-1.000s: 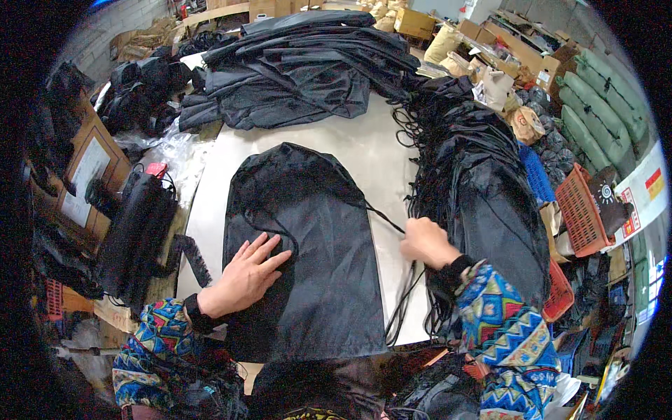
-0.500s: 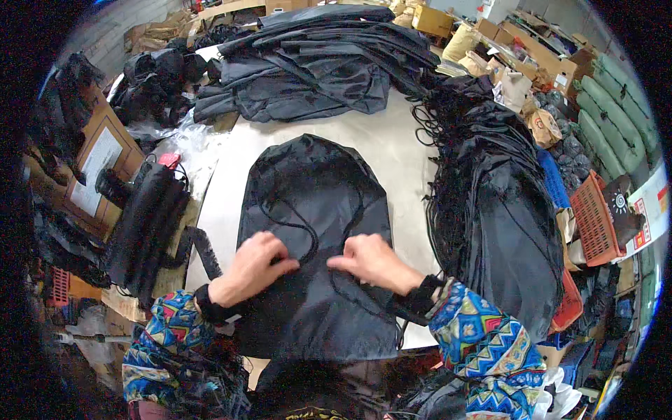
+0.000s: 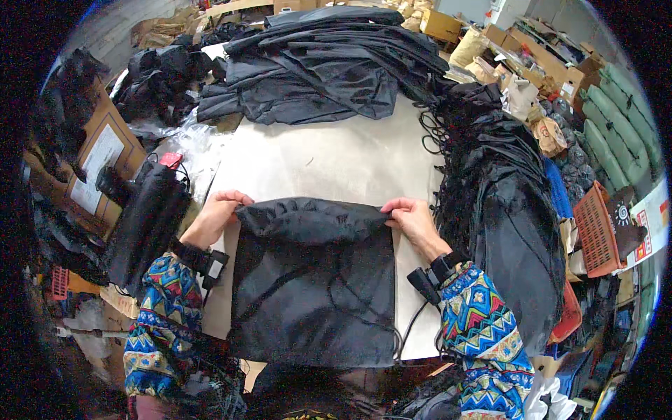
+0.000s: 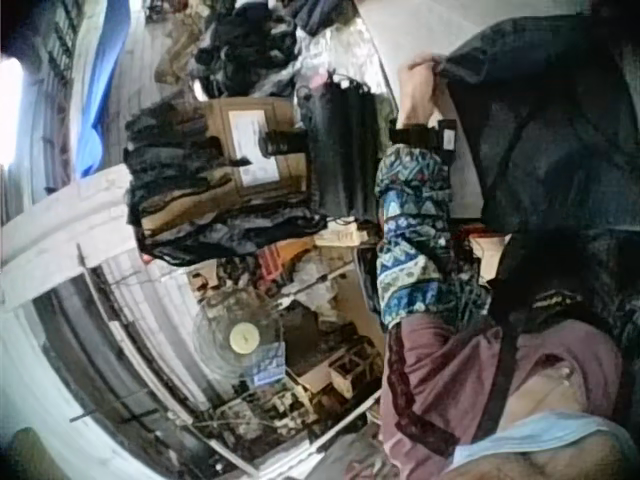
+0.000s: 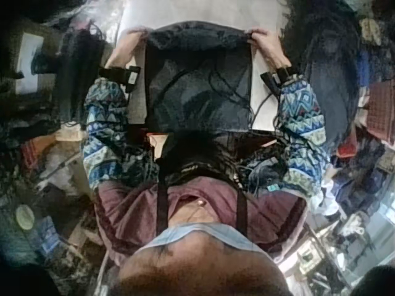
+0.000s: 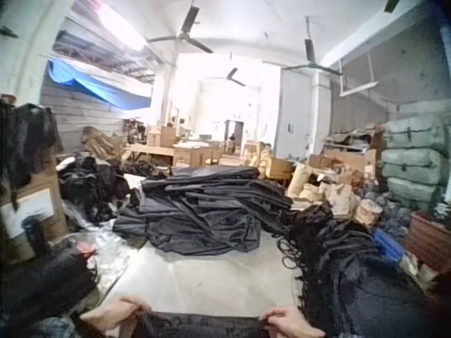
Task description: Folding black drawstring bags on a work table.
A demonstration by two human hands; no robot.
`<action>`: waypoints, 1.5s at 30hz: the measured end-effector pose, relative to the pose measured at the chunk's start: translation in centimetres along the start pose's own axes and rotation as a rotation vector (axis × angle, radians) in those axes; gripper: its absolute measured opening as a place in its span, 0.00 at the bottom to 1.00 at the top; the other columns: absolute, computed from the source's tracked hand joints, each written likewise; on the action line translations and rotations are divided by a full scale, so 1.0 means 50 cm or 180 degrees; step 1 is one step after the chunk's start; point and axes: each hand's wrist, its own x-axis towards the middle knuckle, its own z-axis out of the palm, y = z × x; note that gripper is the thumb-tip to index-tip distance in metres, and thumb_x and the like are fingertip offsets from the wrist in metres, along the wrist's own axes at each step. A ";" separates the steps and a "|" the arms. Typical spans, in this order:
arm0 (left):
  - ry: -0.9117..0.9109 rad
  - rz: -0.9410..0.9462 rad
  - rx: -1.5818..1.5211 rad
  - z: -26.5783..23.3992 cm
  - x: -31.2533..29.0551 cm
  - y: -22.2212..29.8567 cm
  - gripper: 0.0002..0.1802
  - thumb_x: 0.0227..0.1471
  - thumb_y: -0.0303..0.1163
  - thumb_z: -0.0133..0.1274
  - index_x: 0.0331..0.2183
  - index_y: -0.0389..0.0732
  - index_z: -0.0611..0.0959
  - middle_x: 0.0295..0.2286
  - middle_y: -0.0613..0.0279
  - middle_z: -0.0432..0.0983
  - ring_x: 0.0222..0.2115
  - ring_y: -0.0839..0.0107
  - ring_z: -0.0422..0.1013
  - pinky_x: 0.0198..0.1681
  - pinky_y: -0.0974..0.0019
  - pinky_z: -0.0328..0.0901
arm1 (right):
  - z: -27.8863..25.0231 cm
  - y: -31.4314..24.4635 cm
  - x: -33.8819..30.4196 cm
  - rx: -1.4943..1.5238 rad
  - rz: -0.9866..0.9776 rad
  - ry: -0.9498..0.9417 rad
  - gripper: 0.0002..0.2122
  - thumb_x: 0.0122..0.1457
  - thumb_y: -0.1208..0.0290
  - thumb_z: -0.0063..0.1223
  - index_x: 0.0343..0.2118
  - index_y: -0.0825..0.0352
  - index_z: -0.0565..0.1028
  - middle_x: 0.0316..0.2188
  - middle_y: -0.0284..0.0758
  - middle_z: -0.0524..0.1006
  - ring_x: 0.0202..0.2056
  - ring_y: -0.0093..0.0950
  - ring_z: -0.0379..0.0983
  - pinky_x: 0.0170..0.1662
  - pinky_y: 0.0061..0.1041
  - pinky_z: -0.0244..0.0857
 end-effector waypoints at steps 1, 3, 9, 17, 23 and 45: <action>0.0317 0.0192 0.0400 -0.004 -0.003 0.008 0.16 0.50 0.19 0.37 0.29 0.37 0.82 0.24 0.65 0.76 0.23 0.79 0.68 0.27 0.74 0.62 | -0.008 0.002 -0.004 -0.0214 -0.0191 -0.0068 0.09 0.51 0.85 0.44 0.31 0.71 0.78 0.31 0.34 0.77 0.32 0.21 0.74 0.35 0.19 0.70; 0.0925 0.1335 0.1413 0.017 -0.008 0.012 0.15 0.52 0.21 0.40 0.35 0.35 0.82 0.31 0.62 0.79 0.33 0.75 0.71 0.39 0.72 0.64 | -0.024 0.017 -0.006 -0.0432 -0.0372 -0.0121 0.09 0.50 0.85 0.44 0.29 0.72 0.79 0.31 0.33 0.77 0.32 0.21 0.73 0.34 0.18 0.69; -0.1521 0.3109 0.2545 0.170 -0.135 0.056 0.30 0.51 0.40 0.57 0.54 0.40 0.70 0.53 0.49 0.66 0.56 0.50 0.59 0.59 0.54 0.55 | -0.035 0.015 -0.036 -0.1257 -0.0997 -0.0218 0.13 0.50 0.84 0.44 0.38 0.71 0.77 0.38 0.36 0.75 0.31 0.24 0.73 0.36 0.21 0.68; -0.1767 0.2847 0.3390 0.186 -0.216 -0.015 0.33 0.50 0.30 0.55 0.58 0.50 0.66 0.60 0.53 0.53 0.58 0.44 0.54 0.57 0.45 0.57 | -0.095 -0.049 -0.274 -0.5336 -0.4088 -0.2028 0.23 0.55 0.69 0.42 0.56 0.60 0.65 0.53 0.35 0.68 0.51 0.29 0.68 0.50 0.26 0.64; -0.1805 0.2939 0.4186 0.199 -0.246 -0.018 0.38 0.42 0.24 0.54 0.57 0.54 0.67 0.61 0.56 0.51 0.60 0.41 0.49 0.56 0.35 0.53 | -0.063 -0.025 -0.332 -0.4879 -0.4452 -0.2604 0.24 0.54 0.69 0.43 0.56 0.58 0.65 0.54 0.32 0.68 0.52 0.28 0.67 0.54 0.27 0.62; -0.0076 0.0420 0.0665 0.074 -0.275 -0.028 0.16 0.56 0.32 0.52 0.41 0.28 0.78 0.33 0.47 0.78 0.34 0.65 0.74 0.40 0.63 0.67 | 0.038 -0.005 -0.254 0.0522 0.0793 -0.0165 0.11 0.63 0.67 0.46 0.40 0.71 0.74 0.38 0.33 0.78 0.37 0.23 0.73 0.43 0.22 0.66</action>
